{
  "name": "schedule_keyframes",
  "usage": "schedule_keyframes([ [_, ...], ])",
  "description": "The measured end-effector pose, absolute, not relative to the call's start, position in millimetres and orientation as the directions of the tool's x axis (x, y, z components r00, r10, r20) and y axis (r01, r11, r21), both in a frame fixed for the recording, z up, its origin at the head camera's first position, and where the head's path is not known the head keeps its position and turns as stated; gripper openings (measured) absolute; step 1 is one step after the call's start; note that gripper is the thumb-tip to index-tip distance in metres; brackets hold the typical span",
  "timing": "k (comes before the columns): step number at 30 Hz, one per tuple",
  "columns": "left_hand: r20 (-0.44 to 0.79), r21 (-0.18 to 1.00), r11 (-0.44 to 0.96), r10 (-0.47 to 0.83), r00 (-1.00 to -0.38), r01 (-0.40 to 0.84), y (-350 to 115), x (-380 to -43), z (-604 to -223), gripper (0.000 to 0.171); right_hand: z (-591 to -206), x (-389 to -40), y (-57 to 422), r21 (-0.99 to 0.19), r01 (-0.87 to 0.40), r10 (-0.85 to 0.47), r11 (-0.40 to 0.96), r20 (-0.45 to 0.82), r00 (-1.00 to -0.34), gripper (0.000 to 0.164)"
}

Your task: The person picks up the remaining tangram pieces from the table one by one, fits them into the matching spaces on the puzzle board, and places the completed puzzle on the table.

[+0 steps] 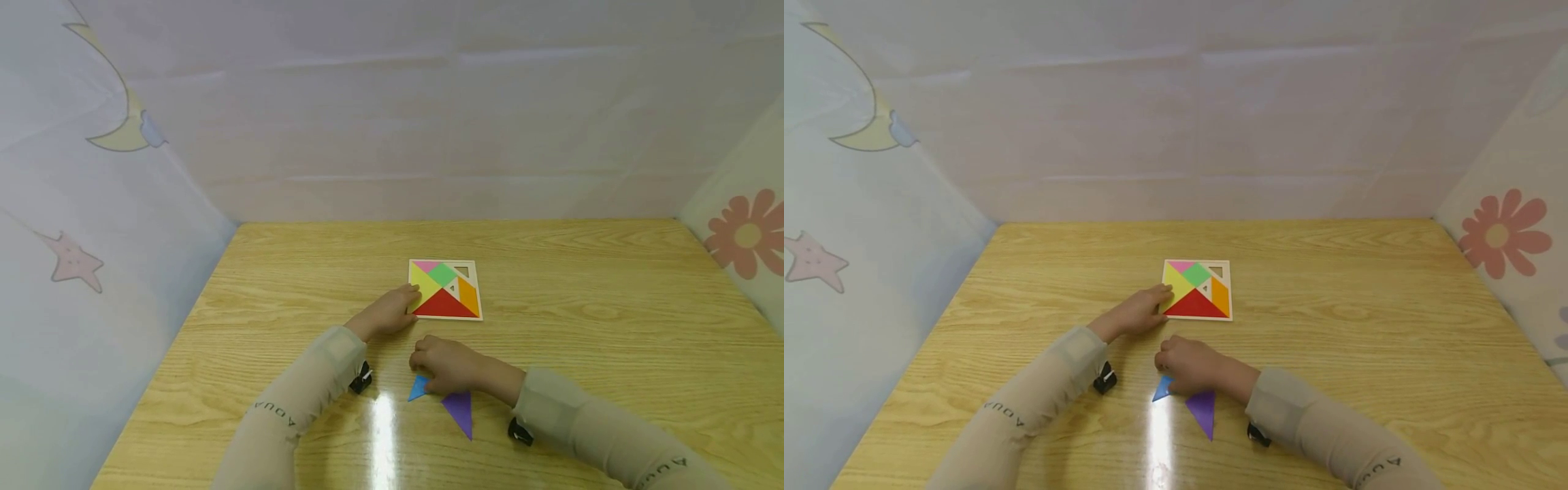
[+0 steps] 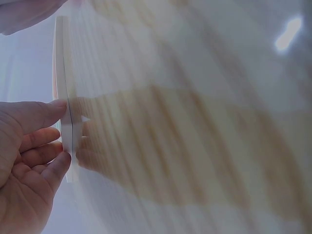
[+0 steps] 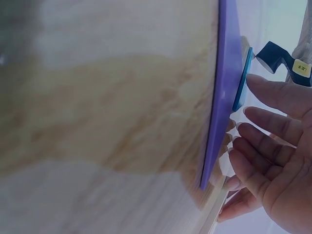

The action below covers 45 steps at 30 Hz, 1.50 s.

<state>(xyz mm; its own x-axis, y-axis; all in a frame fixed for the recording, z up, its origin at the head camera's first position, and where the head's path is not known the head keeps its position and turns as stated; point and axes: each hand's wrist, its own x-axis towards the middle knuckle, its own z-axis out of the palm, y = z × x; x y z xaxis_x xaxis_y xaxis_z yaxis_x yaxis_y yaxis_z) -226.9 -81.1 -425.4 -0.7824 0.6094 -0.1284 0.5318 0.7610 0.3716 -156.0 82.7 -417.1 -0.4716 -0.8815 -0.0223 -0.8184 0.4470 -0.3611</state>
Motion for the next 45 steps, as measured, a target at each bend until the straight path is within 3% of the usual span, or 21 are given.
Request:
schedule_keyframes([
  [22, -0.148, 0.36, 0.783, 0.585, -0.797, 0.508, -79.8, -227.1, -424.7, 0.047, -417.9, -154.8, 82.0, -0.349, -0.821, -0.881, 0.451, -0.028, -0.472, 0.015],
  [33, -0.158, 0.352, 0.789, 0.581, -0.798, 0.504, -79.6, -227.1, -426.6, 0.049, -417.7, -154.9, 80.8, -0.477, -0.755, -0.88, 0.451, -0.093, -0.466, 0.023],
  [45, -0.16, 0.351, 0.79, 0.579, -0.799, 0.503, -78.4, -226.6, -425.9, 0.046, -420.4, -156.1, 84.8, -0.628, -0.627, -0.858, 0.462, -0.135, -0.496, 0.021],
])
